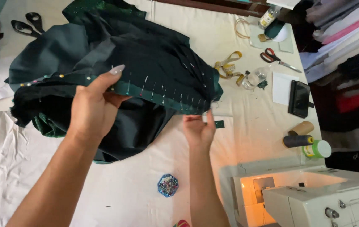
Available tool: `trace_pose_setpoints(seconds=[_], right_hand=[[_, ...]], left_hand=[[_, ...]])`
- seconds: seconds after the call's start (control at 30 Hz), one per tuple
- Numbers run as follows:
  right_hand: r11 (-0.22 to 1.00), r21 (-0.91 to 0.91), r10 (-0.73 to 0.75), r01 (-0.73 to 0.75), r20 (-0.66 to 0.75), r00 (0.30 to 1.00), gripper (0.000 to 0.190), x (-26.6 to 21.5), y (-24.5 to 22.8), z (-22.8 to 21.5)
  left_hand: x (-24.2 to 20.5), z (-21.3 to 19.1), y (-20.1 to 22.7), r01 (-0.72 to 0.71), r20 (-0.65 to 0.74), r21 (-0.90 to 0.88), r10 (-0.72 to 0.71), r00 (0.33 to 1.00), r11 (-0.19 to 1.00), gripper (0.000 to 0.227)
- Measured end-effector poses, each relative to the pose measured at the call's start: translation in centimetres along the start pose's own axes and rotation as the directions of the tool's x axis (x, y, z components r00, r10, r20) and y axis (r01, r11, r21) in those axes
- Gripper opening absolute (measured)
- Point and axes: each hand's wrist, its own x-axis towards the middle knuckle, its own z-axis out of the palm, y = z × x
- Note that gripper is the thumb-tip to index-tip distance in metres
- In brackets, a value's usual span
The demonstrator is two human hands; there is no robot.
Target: Pinning layers of dark green fabric together on a white work table next to a sewing machine.
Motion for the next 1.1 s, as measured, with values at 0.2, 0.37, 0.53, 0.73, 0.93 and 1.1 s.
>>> trace_pose_setpoints(seconds=[0.2, 0.37, 0.53, 0.73, 0.93, 1.1], right_hand=[[0.553, -0.472, -0.417, 0.687, 0.557, 0.719, 0.023, -7.0, -0.8, 11.7], [0.489, -0.564, -0.210, 0.665, 0.664, 0.718, 0.018, -6.0, 0.9, 2.4], [0.664, -0.726, -0.103, 0.179, 0.149, 0.983, 0.008, -3.1, 4.1, -8.4], [0.461, -0.884, -0.175, -0.079, -0.178, 0.968, 0.025, -1.6, 3.5, -13.5], [0.464, -0.883, -0.156, -0.069, -0.159, 0.975, 0.022, -1.9, 0.1, -14.4], [0.358, -0.934, -0.151, 0.012, -0.046, 0.987, 0.031, -2.9, 0.8, -14.1]], left_hand=[[-0.9, -3.0, 6.3, -0.188, 0.101, 0.148, 0.175, 0.979, 0.971, 0.033], [1.7, -16.0, 7.0, -0.209, -0.057, 0.626, 0.311, 0.949, 0.752, 0.030], [3.2, -27.6, 3.7, 0.173, -0.340, 0.561, 0.035, 0.940, 0.810, 0.030], [1.2, -32.0, -1.0, 0.180, -0.413, 0.196, -0.086, 0.906, 0.964, 0.019], [-0.7, -31.3, -6.3, 0.174, -0.229, -0.090, -0.190, 0.955, 0.981, 0.026], [0.9, -29.9, -10.8, 0.385, -0.400, 0.186, -0.288, 0.870, 0.904, 0.024]])
